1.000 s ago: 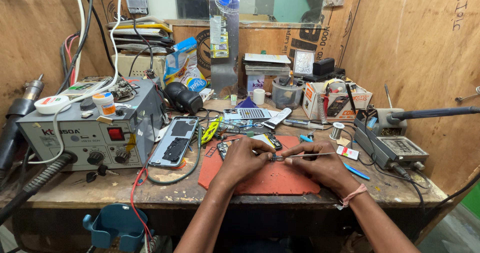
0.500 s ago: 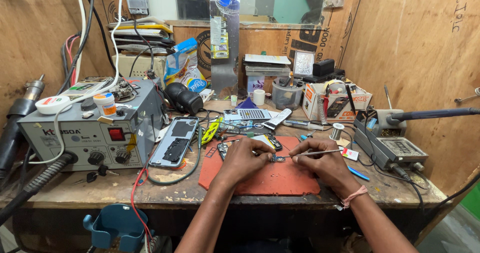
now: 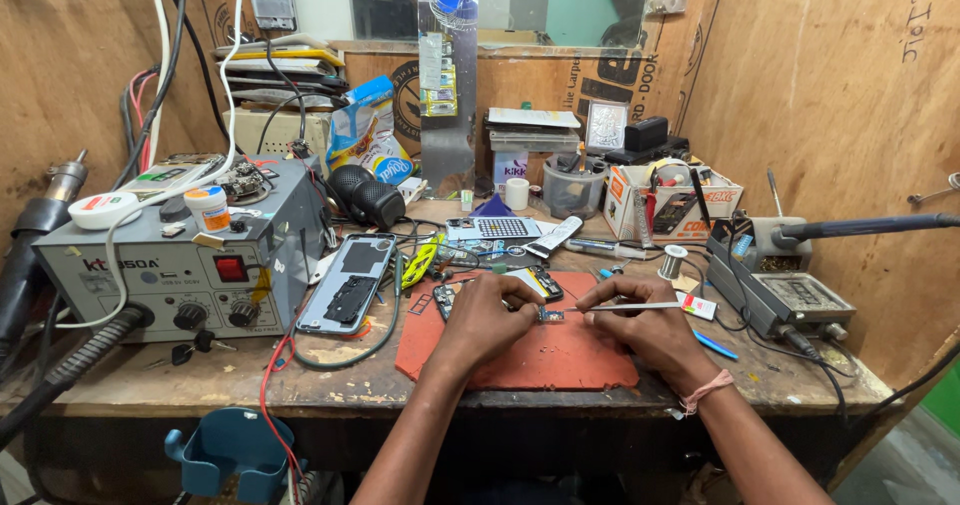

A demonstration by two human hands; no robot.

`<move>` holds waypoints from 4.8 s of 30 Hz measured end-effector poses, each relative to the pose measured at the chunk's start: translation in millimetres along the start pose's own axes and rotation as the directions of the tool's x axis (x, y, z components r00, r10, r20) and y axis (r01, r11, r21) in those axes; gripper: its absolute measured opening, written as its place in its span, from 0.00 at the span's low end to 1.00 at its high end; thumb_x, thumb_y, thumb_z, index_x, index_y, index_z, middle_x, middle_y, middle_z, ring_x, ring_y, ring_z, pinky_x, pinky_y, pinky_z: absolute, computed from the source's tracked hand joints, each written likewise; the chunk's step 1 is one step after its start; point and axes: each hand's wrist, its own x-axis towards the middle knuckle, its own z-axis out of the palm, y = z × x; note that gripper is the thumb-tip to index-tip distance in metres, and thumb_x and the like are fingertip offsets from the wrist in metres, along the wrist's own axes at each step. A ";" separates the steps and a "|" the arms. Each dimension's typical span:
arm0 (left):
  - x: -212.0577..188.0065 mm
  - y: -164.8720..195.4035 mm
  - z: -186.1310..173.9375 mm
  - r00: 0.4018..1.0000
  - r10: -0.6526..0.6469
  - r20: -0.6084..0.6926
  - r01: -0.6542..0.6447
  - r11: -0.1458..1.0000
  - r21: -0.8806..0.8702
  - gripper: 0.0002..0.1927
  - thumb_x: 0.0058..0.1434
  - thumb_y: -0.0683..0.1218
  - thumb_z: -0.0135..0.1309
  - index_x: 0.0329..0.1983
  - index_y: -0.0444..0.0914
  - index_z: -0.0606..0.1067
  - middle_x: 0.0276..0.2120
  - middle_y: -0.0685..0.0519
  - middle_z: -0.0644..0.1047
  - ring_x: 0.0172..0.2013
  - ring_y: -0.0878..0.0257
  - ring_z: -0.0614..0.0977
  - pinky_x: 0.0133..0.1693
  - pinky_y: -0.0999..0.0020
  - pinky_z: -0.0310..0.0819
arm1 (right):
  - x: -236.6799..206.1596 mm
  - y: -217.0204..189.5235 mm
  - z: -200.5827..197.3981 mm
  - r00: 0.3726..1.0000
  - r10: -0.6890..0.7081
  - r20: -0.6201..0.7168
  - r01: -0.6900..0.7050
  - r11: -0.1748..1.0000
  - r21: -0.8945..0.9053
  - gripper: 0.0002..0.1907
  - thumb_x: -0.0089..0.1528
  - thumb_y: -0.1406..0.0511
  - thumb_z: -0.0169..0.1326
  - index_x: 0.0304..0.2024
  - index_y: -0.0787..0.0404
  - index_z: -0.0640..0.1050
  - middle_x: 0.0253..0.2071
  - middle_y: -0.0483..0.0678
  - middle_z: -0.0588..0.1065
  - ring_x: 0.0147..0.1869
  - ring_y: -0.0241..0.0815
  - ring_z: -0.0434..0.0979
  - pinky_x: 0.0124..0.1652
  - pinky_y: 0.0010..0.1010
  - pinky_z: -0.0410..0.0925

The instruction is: The person uses tweezers and a blue plastic spudger to remove a small black component from a disassembled mobile phone on a cluttered workbench. They then use a metal probe to manipulate the component on the red mat.

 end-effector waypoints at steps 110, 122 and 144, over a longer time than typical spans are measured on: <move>-2.6 -3.3 2.1 0.999 0.031 0.012 -0.030 0.999 -0.043 0.13 0.50 0.46 0.58 0.36 0.40 0.86 0.29 0.49 0.85 0.34 0.62 0.88 0.41 0.68 0.81 | -2.0 -0.9 2.6 0.999 0.009 0.040 -0.006 0.996 -0.093 0.10 0.53 0.67 0.67 0.38 0.62 0.88 0.21 0.41 0.79 0.21 0.25 0.68 0.21 0.21 0.60; -1.8 -5.1 1.4 0.999 0.041 0.012 -0.041 0.998 -0.041 0.12 0.51 0.46 0.58 0.36 0.41 0.86 0.30 0.49 0.86 0.34 0.63 0.88 0.42 0.67 0.81 | 1.8 3.0 3.4 0.999 0.021 0.041 -0.017 0.996 -0.088 0.10 0.53 0.67 0.67 0.38 0.62 0.88 0.23 0.41 0.82 0.24 0.24 0.71 0.23 0.20 0.62; -0.9 -5.1 2.7 0.998 0.063 0.014 -0.062 0.997 -0.050 0.12 0.50 0.46 0.58 0.36 0.39 0.86 0.30 0.48 0.86 0.35 0.62 0.88 0.43 0.68 0.82 | 0.6 1.9 5.5 0.999 0.003 0.042 0.002 0.993 -0.117 0.10 0.53 0.67 0.68 0.37 0.61 0.88 0.20 0.39 0.78 0.21 0.24 0.65 0.21 0.21 0.58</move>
